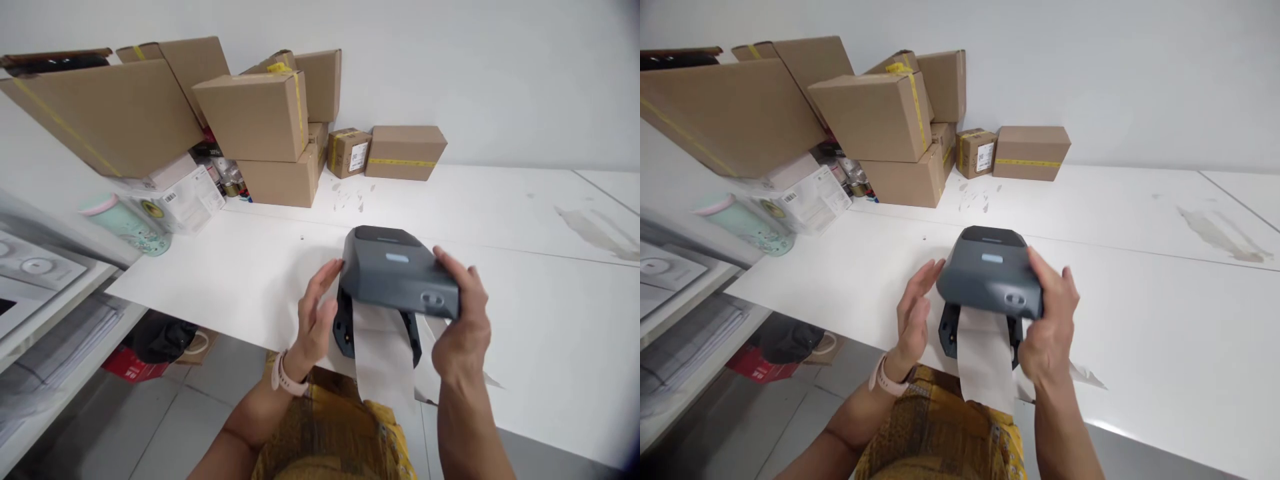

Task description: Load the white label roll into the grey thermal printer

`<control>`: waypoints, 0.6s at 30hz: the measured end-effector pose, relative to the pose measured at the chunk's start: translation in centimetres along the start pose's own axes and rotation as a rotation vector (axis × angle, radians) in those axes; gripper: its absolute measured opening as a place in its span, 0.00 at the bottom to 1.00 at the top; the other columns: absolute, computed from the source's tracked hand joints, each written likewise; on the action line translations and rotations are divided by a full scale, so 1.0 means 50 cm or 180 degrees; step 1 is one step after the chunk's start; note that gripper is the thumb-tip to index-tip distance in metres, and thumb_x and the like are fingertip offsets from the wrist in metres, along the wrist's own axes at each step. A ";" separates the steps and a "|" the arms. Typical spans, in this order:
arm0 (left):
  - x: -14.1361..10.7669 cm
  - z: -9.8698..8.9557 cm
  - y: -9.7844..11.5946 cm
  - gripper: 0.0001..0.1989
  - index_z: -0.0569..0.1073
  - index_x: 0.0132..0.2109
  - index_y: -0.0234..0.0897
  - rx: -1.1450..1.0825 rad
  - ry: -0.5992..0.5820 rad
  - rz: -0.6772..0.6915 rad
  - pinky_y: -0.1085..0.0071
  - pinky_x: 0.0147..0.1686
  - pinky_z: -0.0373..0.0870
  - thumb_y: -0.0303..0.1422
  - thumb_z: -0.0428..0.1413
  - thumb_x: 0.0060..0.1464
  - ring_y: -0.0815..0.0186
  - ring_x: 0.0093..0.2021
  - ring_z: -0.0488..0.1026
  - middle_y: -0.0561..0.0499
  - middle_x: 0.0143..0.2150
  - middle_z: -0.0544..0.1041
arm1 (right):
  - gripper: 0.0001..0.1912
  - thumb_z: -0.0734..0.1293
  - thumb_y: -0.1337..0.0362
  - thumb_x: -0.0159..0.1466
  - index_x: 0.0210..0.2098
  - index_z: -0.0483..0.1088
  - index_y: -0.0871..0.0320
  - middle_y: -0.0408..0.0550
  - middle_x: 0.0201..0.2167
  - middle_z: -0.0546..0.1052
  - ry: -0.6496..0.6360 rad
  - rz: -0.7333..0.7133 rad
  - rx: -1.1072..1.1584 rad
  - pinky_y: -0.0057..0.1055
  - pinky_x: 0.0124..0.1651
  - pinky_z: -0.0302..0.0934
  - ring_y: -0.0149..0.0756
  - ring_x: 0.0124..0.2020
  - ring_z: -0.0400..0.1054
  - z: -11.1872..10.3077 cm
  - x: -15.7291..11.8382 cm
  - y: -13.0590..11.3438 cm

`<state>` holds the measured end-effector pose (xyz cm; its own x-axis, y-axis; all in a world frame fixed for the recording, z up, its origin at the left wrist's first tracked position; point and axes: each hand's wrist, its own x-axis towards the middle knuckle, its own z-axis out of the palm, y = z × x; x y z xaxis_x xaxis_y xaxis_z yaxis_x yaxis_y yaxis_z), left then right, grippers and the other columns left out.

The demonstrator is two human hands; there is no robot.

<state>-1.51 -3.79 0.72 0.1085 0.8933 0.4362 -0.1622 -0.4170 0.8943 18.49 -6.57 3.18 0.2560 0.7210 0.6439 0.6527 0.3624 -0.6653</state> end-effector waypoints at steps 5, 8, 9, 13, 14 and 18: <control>0.046 -0.012 -0.061 0.30 0.62 0.71 0.47 0.0647 -0.0204 -0.0902 0.50 0.72 0.57 0.45 0.56 0.67 0.49 0.75 0.57 0.45 0.75 0.61 | 0.31 0.48 0.43 0.75 0.66 0.67 0.49 0.50 0.54 0.80 0.0529 -0.0089 -0.0024 0.58 0.60 0.64 0.50 0.56 0.74 0.031 0.199 -0.002; 0.031 -0.009 -0.087 0.35 0.58 0.73 0.45 0.0385 -0.0433 -0.1434 0.51 0.68 0.63 0.46 0.58 0.65 0.46 0.74 0.58 0.42 0.76 0.58 | 0.36 0.48 0.41 0.74 0.67 0.65 0.57 0.57 0.55 0.79 0.0305 0.0038 0.0006 0.44 0.54 0.67 0.46 0.54 0.75 0.050 0.295 0.023; 0.027 -0.007 -0.090 0.35 0.58 0.73 0.44 0.0255 -0.0445 -0.1494 0.52 0.67 0.65 0.45 0.58 0.64 0.45 0.73 0.60 0.41 0.76 0.59 | 0.38 0.48 0.40 0.73 0.66 0.65 0.60 0.59 0.56 0.78 0.0256 0.0036 -0.0037 0.41 0.54 0.66 0.46 0.54 0.75 0.057 0.321 0.036; 0.034 0.000 -0.086 0.32 0.64 0.70 0.39 0.0201 -0.0326 -0.1487 0.55 0.60 0.71 0.37 0.59 0.60 0.46 0.67 0.68 0.39 0.71 0.67 | 0.45 0.43 0.39 0.70 0.61 0.69 0.69 0.61 0.58 0.76 0.0205 0.0085 -0.0272 0.38 0.52 0.63 0.48 0.57 0.73 0.085 0.392 0.081; 0.040 0.000 -0.084 0.31 0.66 0.68 0.38 0.0340 -0.0304 -0.1491 0.56 0.58 0.72 0.35 0.58 0.59 0.47 0.65 0.70 0.39 0.69 0.70 | 0.46 0.41 0.39 0.69 0.60 0.70 0.70 0.60 0.57 0.76 0.0189 0.0169 -0.0293 0.39 0.52 0.63 0.49 0.58 0.72 0.089 0.400 0.085; 0.062 -0.003 -0.075 0.27 0.71 0.64 0.38 0.1522 -0.0307 -0.1505 0.59 0.49 0.73 0.35 0.56 0.57 0.52 0.51 0.76 0.42 0.56 0.79 | 0.40 0.46 0.42 0.73 0.63 0.67 0.66 0.61 0.62 0.74 0.0350 -0.0077 -0.0303 0.43 0.56 0.63 0.52 0.61 0.69 0.084 0.375 0.059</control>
<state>-0.70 0.57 -1.28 0.1517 0.9881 -0.0254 0.3734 -0.0335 0.9271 22.22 10.49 11.71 0.3126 0.6417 0.7004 0.7230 0.3174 -0.6136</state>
